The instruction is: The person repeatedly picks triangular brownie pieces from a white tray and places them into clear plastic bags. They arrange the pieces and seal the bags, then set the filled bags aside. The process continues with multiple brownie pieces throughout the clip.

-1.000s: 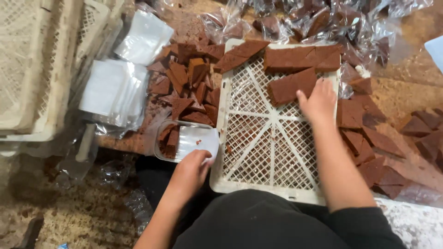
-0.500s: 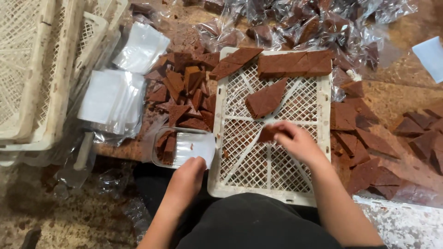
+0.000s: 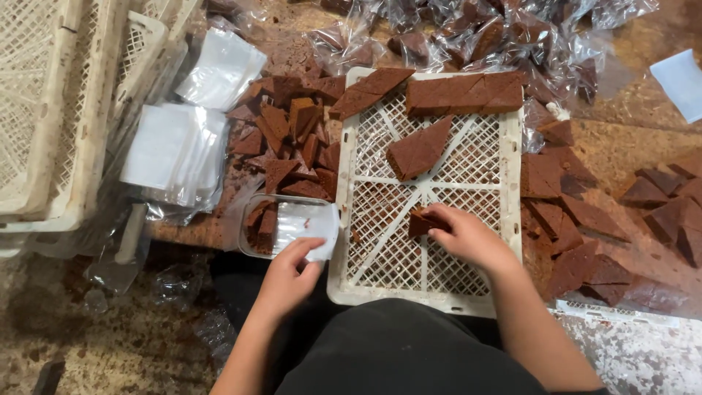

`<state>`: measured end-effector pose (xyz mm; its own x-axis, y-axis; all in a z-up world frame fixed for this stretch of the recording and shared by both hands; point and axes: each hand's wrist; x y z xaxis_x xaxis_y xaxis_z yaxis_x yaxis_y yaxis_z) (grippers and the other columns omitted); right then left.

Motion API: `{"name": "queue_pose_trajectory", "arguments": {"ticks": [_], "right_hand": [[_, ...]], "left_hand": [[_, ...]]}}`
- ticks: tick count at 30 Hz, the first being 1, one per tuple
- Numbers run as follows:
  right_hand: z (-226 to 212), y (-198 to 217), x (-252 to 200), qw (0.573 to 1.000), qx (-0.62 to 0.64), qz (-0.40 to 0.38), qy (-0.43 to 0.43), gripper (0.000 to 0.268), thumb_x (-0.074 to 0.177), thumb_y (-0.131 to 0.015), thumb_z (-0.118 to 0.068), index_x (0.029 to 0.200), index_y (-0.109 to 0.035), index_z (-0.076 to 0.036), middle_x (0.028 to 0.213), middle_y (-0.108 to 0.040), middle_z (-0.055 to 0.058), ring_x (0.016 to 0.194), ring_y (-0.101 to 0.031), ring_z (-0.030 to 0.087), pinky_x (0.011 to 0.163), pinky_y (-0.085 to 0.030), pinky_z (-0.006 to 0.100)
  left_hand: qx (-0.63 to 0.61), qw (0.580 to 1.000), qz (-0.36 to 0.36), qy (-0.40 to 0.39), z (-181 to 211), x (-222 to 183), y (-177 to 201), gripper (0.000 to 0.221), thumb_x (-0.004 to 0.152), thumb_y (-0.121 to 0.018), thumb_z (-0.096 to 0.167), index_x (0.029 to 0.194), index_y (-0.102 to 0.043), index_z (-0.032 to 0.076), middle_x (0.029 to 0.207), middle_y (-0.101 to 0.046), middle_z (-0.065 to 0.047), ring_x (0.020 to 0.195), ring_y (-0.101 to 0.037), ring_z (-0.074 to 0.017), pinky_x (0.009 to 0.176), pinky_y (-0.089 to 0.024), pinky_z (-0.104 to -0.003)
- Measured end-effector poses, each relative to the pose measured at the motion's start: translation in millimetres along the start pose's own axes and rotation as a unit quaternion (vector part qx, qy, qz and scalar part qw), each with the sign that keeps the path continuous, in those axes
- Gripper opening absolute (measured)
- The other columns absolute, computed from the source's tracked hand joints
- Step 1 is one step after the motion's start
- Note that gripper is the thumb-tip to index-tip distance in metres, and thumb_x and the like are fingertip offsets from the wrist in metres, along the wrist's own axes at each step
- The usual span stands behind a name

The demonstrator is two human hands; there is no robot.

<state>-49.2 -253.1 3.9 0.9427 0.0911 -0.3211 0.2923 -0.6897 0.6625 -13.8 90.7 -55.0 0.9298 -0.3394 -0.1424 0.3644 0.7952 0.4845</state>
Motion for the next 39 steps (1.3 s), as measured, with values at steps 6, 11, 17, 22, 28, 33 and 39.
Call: {"name": "queue_pose_trajectory", "arguments": {"ticks": [6, 11, 17, 22, 28, 33, 39], "right_hand": [[-57.9, 11.7, -7.0, 0.980, 0.148, 0.011, 0.132, 0.042, 0.086, -0.057, 0.002, 0.122, -0.073, -0.013, 0.118, -0.073, 0.022, 0.113, -0.067, 0.041, 0.101, -0.051, 0.054], [-79.7, -24.7, -14.6, 0.962, 0.077, -0.076, 0.251, 0.053, 0.085, -0.054, 0.009, 0.132, -0.066, -0.011, 0.129, -0.068, 0.021, 0.116, -0.066, 0.041, 0.098, -0.054, 0.052], [-86.7, -22.4, 3.7, 0.999, 0.041, -0.024, -0.012, 0.039, 0.094, -0.062, -0.023, 0.132, -0.057, -0.025, 0.118, -0.074, 0.000, 0.107, -0.073, 0.022, 0.090, -0.060, 0.040], [-46.1, 6.5, 21.8, 0.993, 0.078, 0.093, -0.008, 0.044, 0.087, -0.052, -0.017, 0.127, -0.069, -0.014, 0.118, -0.075, 0.017, 0.119, -0.066, 0.038, 0.103, -0.049, 0.054], [19.9, 47.5, 117.2, 0.963, -0.164, 0.192, 0.096, 0.065, 0.084, -0.053, 0.010, 0.143, -0.059, -0.015, 0.159, -0.042, 0.021, 0.148, -0.032, 0.046, 0.116, -0.026, 0.069], [113.3, 14.9, 161.8, 0.919, -0.328, 0.212, 0.062, 0.062, 0.079, -0.073, -0.024, 0.138, -0.054, -0.021, 0.141, -0.054, 0.005, 0.119, -0.062, 0.032, 0.092, -0.048, 0.052], [76.3, 13.3, 137.4, 0.886, -0.399, 0.213, 0.107, 0.053, 0.088, -0.058, -0.013, 0.139, -0.057, -0.031, 0.152, -0.048, 0.008, 0.145, -0.041, 0.035, 0.113, -0.034, 0.054]], "left_hand": [[0.053, 0.996, 0.004, -0.066, 47.5, 1.1, -4.5, 0.058, 0.074, -0.061, -0.002, 0.130, -0.069, 0.013, 0.132, -0.069, -0.009, 0.116, -0.068, -0.0344, 0.094, -0.056, -0.045], [0.096, 0.986, -0.029, -0.130, 78.1, 5.4, -21.8, 0.061, 0.075, -0.063, -0.001, 0.135, -0.063, 0.006, 0.139, -0.061, -0.013, 0.116, -0.066, -0.0404, 0.091, -0.058, -0.051], [0.128, 0.928, -0.045, -0.346, 79.6, -7.2, -42.4, 0.058, 0.079, -0.065, -0.002, 0.136, -0.061, 0.008, 0.133, -0.064, -0.016, 0.109, -0.070, -0.0363, 0.081, -0.061, -0.044], [0.092, 0.958, 0.061, -0.265, 1.9, 18.7, -37.4, 0.030, 0.092, -0.058, 0.001, 0.116, -0.068, 0.015, 0.103, -0.070, -0.005, 0.106, -0.071, -0.0296, 0.094, -0.055, -0.036], [0.214, 0.969, 0.025, -0.119, -13.7, 15.7, -17.9, 0.012, 0.090, -0.070, 0.019, 0.095, -0.059, 0.020, 0.073, -0.068, -0.004, 0.081, -0.074, -0.0288, 0.073, -0.058, -0.038], [0.099, 0.992, 0.052, -0.056, -3.4, 13.0, -7.6, 0.024, 0.091, -0.063, 0.011, 0.109, -0.076, 0.018, 0.088, -0.080, -0.010, 0.089, -0.076, -0.0334, 0.077, -0.061, -0.044], [0.079, 0.980, 0.152, -0.104, -6.2, 13.5, -24.9, 0.010, 0.090, -0.079, 0.028, 0.091, -0.074, 0.020, 0.075, -0.078, -0.001, 0.074, -0.077, -0.0218, 0.062, -0.061, -0.031]]}}
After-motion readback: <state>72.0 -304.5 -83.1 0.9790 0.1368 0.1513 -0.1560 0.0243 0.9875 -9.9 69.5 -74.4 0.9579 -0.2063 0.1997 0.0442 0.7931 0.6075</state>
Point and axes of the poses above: each hand's wrist, its own x-axis towards the middle knuckle, its own y-axis out of the back of the hand, z = x × y
